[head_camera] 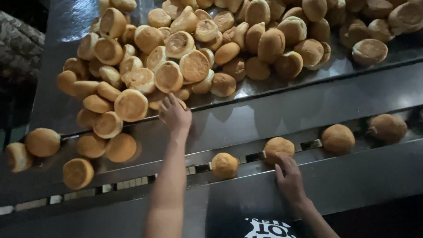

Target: Sorting and placing burger buns onto a conveyor belt from a large pile in a bakery production line.

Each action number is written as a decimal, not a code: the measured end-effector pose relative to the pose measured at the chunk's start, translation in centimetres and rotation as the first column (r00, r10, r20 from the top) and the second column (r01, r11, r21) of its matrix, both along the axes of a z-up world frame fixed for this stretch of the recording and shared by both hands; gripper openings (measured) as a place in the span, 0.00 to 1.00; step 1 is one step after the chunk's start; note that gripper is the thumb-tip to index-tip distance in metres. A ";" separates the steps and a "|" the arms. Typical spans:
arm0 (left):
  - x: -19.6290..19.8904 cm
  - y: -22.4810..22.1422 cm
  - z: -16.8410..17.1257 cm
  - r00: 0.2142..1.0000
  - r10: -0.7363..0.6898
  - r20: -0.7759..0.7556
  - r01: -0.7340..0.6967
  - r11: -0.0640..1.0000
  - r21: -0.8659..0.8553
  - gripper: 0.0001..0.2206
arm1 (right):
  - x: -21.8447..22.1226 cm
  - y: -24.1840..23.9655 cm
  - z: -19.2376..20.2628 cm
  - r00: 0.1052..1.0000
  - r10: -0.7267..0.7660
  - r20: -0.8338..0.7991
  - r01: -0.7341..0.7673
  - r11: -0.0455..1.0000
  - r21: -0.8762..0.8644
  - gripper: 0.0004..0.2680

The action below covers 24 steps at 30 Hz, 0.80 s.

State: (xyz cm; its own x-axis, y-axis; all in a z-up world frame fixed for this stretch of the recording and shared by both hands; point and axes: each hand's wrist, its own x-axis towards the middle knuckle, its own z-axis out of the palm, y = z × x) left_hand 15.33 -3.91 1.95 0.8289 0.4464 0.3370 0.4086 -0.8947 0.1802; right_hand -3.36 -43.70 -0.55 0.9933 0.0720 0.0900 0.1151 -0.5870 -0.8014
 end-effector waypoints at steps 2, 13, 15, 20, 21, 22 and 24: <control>-1.4 -1.5 -2.3 0.987 -0.078 0.139 0.084 0.996 -0.037 0.36 | -0.1 0.3 -0.4 1.000 -0.016 0.010 0.016 1.000 -0.022 0.16; -13.8 -14.0 6.0 0.893 -0.272 0.358 0.230 -0.408 -0.884 0.35 | 4.1 9.0 5.4 0.914 0.224 -0.338 0.125 0.637 0.761 0.35; -13.6 -12.8 6.3 0.880 -0.325 0.346 0.157 -0.488 -0.859 0.29 | 5.0 8.6 7.0 0.895 0.238 -0.377 0.175 0.590 0.789 0.39; -10.2 -6.6 7.1 0.920 -0.170 0.353 0.356 -0.014 -0.934 0.30 | 4.2 7.7 4.8 0.934 0.308 -0.183 -0.182 0.847 0.499 0.41; -9.9 -6.0 10.6 0.950 -0.119 0.289 0.308 0.507 -0.805 0.28 | 3.7 7.8 3.7 0.919 0.394 0.000 -0.384 0.896 0.224 0.42; -8.2 -5.0 10.8 0.949 -0.124 0.289 0.311 0.507 -0.804 0.28 | 3.6 8.6 3.5 0.921 0.390 0.000 -0.380 0.897 0.224 0.42; -4.8 -3.1 11.1 0.913 -0.140 0.384 0.338 0.788 -0.515 0.27 | 3.1 10.0 3.2 0.848 0.492 -0.198 -0.527 0.823 -0.212 0.35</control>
